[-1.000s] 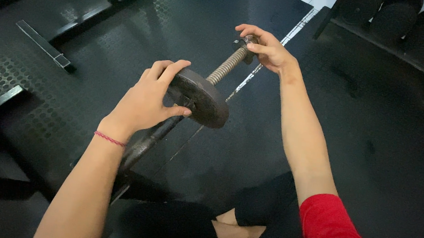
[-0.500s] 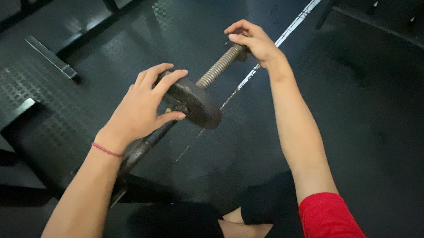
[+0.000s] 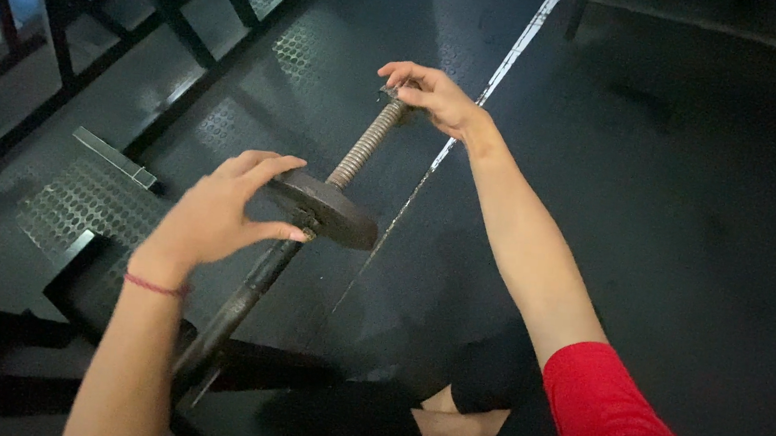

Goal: The person tightens a clip onto a barbell by hand, rotating it clockwise to secure it in place. The action is repetitive and focused on ensuring the clip is firmly attached to the barbell.

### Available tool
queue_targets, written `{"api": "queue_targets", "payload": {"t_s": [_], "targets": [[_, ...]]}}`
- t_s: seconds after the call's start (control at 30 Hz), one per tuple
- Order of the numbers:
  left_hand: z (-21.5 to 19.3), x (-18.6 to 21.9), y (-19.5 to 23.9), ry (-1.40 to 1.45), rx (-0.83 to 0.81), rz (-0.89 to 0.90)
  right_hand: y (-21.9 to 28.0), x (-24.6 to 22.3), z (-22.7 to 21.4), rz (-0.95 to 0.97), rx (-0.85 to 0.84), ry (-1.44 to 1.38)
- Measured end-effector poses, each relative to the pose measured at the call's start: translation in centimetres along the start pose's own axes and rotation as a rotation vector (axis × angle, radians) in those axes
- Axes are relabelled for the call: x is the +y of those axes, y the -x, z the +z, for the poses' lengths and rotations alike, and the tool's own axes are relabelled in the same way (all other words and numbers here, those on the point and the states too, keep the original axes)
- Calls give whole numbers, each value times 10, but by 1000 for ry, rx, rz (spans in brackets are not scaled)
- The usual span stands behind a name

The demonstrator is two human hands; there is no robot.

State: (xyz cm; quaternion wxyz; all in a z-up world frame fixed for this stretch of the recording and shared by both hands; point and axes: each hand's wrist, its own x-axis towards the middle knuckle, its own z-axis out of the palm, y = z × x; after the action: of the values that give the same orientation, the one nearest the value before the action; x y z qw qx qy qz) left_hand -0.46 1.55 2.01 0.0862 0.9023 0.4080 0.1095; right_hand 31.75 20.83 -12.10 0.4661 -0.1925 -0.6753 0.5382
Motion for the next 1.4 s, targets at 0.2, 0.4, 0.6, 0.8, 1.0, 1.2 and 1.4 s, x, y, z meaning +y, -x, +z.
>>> {"api": "queue_targets", "payload": {"t_s": [0.2, 0.4, 0.6, 0.8, 1.0, 1.2, 1.4], "targets": [[-5, 12, -42, 137, 76, 316, -4, 9, -12, -37, -96, 87], [14, 15, -39, 4, 2, -13, 2, 11, -3, -46, -48, -41], [14, 3, -37, 74, 28, -35, -4, 19, -2, -57, 13, 78], [18, 3, -37, 25, 51, -21, -6, 18, 0, -38, 53, 123], [14, 8, -35, 61, 64, -55, -10, 7, 9, 59, 125, 232], [19, 4, -35, 20, 85, -22, -10, -5, 18, 95, 172, 197], [14, 12, -32, 44, 80, -28, 4, -14, 22, 55, 126, 14]]}}
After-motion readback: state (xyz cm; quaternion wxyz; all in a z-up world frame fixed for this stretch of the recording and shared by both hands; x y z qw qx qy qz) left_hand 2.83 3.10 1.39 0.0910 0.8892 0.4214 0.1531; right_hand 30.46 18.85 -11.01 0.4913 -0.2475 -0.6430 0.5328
